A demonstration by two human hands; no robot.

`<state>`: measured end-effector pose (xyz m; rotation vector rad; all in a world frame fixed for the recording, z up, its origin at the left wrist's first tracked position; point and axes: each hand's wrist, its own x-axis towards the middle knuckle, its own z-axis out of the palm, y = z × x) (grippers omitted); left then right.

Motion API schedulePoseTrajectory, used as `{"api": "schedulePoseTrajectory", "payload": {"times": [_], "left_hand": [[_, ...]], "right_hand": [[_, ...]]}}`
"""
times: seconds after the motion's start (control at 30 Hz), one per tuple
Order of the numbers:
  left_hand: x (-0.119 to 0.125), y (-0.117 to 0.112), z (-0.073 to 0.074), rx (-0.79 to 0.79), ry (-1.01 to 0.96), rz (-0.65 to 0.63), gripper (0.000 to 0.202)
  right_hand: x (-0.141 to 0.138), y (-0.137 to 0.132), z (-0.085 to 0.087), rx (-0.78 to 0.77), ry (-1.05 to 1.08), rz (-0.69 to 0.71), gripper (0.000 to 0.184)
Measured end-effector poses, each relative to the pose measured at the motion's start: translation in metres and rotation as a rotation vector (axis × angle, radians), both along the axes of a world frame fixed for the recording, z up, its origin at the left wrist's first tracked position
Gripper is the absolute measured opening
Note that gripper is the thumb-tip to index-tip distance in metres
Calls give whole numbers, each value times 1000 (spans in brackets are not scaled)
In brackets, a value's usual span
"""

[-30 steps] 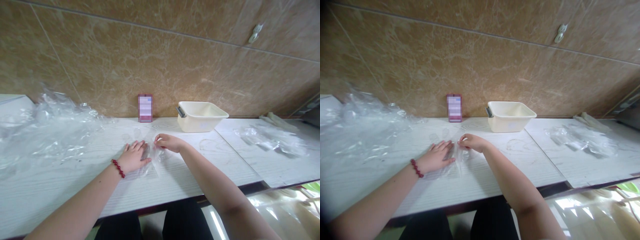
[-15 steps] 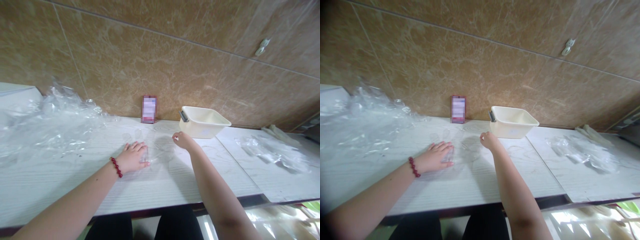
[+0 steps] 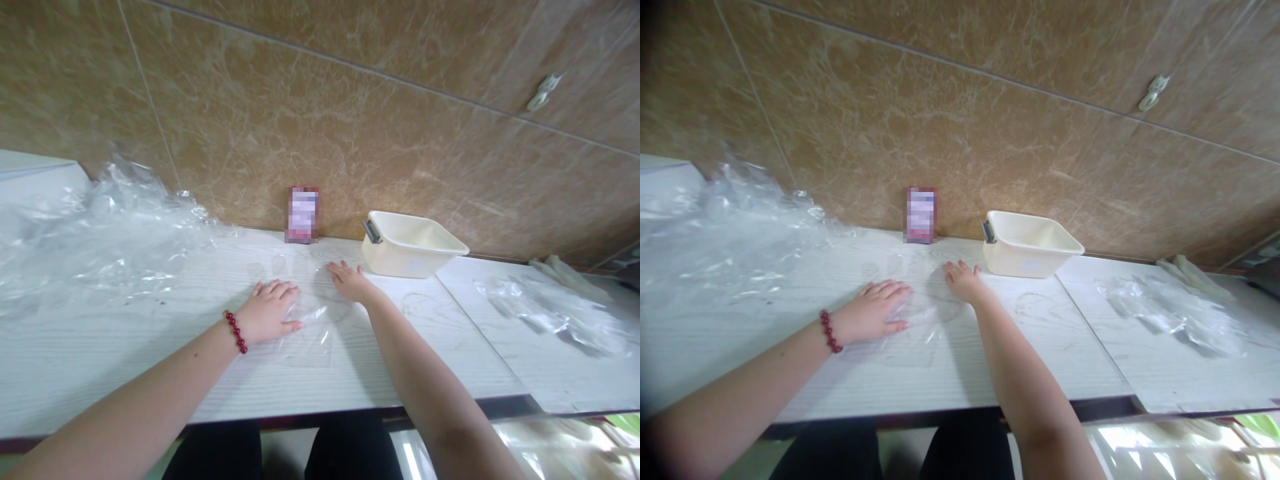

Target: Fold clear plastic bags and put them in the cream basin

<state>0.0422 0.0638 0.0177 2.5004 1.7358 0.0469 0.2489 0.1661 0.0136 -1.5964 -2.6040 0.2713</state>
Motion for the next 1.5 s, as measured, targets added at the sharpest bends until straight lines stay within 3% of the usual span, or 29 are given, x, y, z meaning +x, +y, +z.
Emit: {"api": "schedulePoseTrajectory", "payload": {"times": [0.17, 0.23, 0.33, 0.43, 0.53, 0.67, 0.77, 0.87, 1.0, 1.17, 1.23, 1.4, 1.5], "left_hand": [[-1, 1, -4, 17, 11, -22, 70], [-1, 2, -6, 17, 17, -21, 69], [0, 2, -7, 13, 22, -11, 70], [2, 1, -7, 28, 12, 11, 72], [0, 4, -6, 43, 1, 30, 71], [-10, 10, -1, 110, -14, 45, 65], [-17, 12, 3, 107, -29, -13, 70], [-17, 10, 5, 36, -47, -99, 80], [-12, 6, 4, 10, -62, -138, 84], [-8, 7, 0, -2, -61, -166, 87], [-6, 7, -1, 0, -62, -196, 86], [5, 5, -2, 0, -75, -272, 80], [11, 3, -4, 12, -83, -336, 75]], "right_hand": [[25, 25, 5, 192, 102, -85, 44], [29, 27, 3, 185, 74, -29, 44], [26, 26, -3, 132, 16, 45, 43], [19, 25, -7, 157, -15, -28, 40], [13, 17, 1, 233, 27, -17, 34], [3, -14, 26, 217, 112, 264, 23], [-10, -43, 42, 75, 153, 546, 19], [-24, -61, 46, -42, 129, 673, 19], [-26, -54, 38, -82, 28, 529, 21], [5, -21, 26, 17, -130, 3, 32], [16, -10, 23, 17, -203, -142, 37], [23, -5, 23, -49, -220, -186, 40], [16, -11, 28, -124, -223, -184, 32]]}}
